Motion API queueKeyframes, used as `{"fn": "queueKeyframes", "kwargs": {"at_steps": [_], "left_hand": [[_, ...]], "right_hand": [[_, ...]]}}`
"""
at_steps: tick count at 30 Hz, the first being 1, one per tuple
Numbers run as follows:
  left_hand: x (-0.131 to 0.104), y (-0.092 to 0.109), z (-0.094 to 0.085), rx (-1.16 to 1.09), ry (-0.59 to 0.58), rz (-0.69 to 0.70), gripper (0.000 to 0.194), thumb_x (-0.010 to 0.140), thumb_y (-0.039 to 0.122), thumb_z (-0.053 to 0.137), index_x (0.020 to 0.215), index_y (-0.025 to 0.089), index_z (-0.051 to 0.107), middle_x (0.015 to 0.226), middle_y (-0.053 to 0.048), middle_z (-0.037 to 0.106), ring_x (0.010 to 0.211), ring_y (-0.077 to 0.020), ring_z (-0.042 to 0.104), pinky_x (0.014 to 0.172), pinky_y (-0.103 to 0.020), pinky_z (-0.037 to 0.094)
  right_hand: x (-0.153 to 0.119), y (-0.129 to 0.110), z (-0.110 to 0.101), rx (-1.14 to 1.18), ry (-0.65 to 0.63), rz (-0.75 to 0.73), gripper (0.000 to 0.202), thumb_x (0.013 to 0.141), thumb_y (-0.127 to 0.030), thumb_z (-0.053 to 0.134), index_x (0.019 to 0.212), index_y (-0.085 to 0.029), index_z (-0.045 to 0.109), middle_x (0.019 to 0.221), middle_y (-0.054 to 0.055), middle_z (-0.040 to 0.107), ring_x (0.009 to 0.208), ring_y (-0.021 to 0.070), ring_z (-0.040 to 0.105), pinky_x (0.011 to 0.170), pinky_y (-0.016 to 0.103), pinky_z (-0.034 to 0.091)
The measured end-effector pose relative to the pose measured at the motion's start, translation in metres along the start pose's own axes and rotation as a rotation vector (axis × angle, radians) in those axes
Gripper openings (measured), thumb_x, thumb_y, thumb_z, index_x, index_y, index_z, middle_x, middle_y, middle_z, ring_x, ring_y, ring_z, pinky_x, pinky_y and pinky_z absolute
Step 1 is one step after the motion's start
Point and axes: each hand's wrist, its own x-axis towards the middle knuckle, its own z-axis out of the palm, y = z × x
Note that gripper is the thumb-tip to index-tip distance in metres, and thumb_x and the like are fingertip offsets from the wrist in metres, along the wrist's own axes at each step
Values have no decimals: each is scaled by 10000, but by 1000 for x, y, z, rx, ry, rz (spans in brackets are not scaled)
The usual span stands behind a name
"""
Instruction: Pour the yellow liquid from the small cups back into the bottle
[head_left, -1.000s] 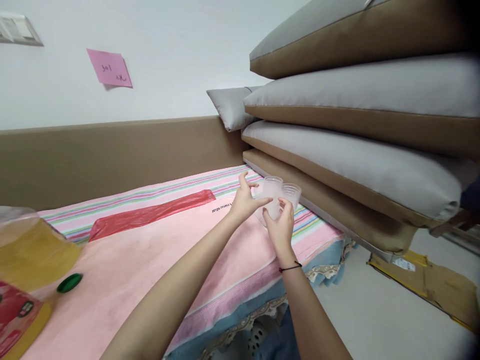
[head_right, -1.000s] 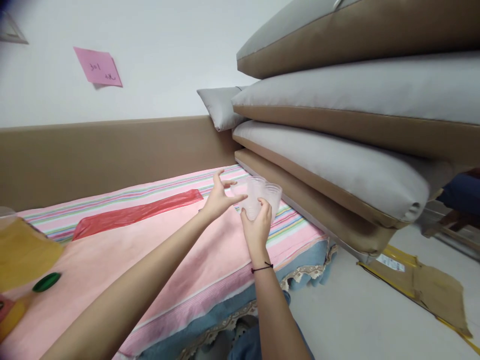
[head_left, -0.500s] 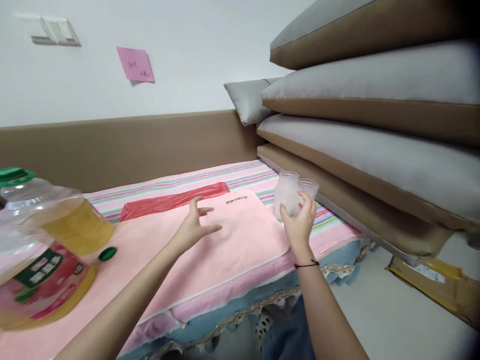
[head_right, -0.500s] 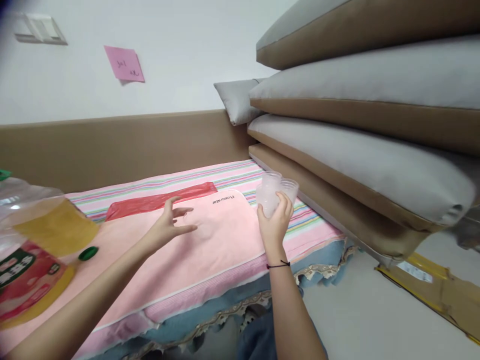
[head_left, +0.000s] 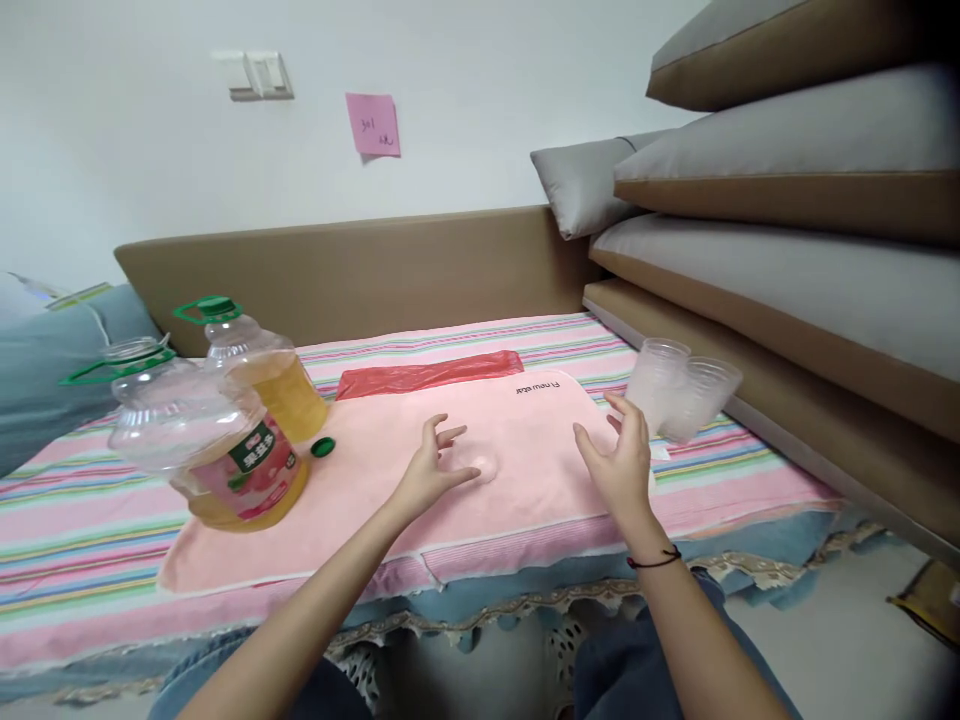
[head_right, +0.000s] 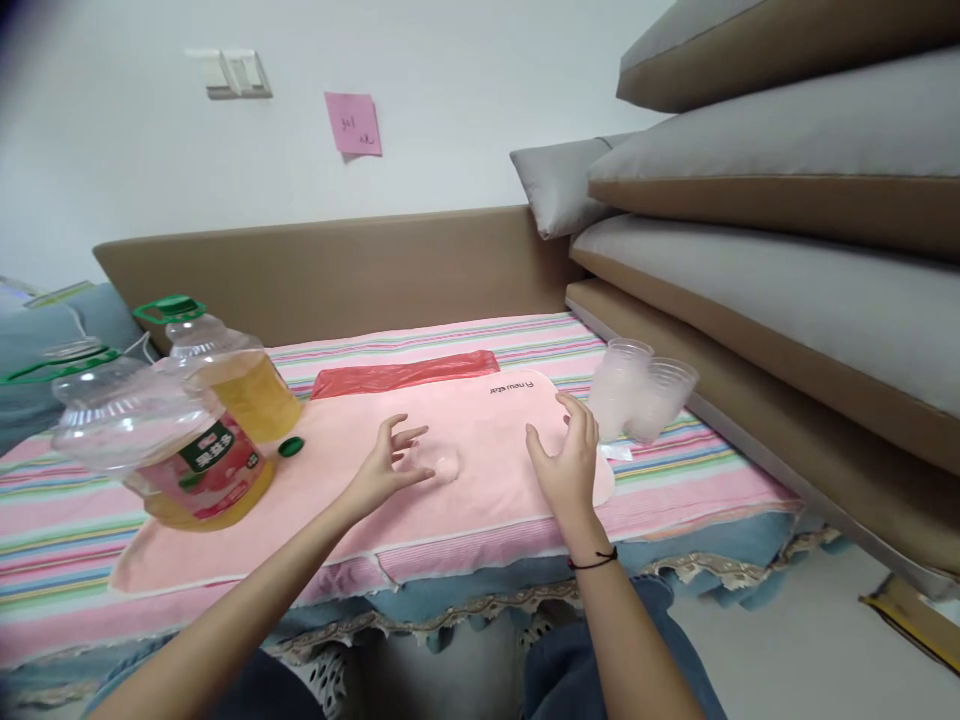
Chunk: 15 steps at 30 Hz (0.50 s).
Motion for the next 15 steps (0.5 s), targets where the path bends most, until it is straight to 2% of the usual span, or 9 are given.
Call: {"fn": "queueKeyframes", "kwargs": {"at_steps": [3, 5, 8, 10, 12, 15], "left_hand": [[-1, 0, 5, -19, -31, -1, 910, 622, 324, 818, 1340, 255, 263, 1491, -232, 491, 1295, -330, 544, 1096, -555, 362], [-3, 3, 5, -31, -42, 27, 966, 626, 315, 829, 1394, 264, 246, 1545, -239, 417, 1373, -348, 475, 1116, -568, 340], [-9, 10, -5, -9, 35, 127, 964, 695, 368, 803, 1462, 279, 225, 1619, -208, 288, 1492, -337, 314, 1168, -560, 285], [-14, 12, -18, 75, 205, 236, 897, 762, 398, 753, 1482, 279, 232, 1630, -175, 261, 1525, -311, 241, 1206, -543, 236], [-22, 12, -39, 219, 456, 343, 850, 782, 402, 736, 1478, 270, 267, 1630, -160, 251, 1547, -308, 165, 1236, -540, 167], [-39, 0, -81, 456, 852, 356, 867, 751, 419, 765, 1460, 248, 296, 1636, -173, 196, 1564, -329, 27, 1252, -555, 45]], "right_hand": [[-5, -4, 7, 37, -40, 11, 449, 840, -333, 628, 1252, -195, 514, 1247, 133, 589, 1193, 278, 547, 966, 492, 515], [-7, -5, 10, 61, -62, 31, 458, 840, -346, 634, 1257, -202, 510, 1262, 128, 583, 1196, 273, 550, 974, 496, 514], [-9, -6, 13, 90, -78, 53, 478, 836, -364, 651, 1264, -206, 510, 1279, 130, 577, 1201, 274, 554, 977, 511, 519], [-10, -7, 13, 110, -77, 59, 495, 826, -375, 670, 1263, -203, 516, 1278, 134, 576, 1200, 279, 559, 971, 520, 527], [-12, -6, 14, 129, -66, 64, 519, 813, -388, 692, 1265, -197, 524, 1277, 137, 575, 1199, 285, 566, 974, 529, 530], [-15, -6, 17, 147, -60, 76, 562, 796, -403, 720, 1281, -189, 535, 1278, 141, 578, 1191, 298, 578, 980, 542, 531]]}}
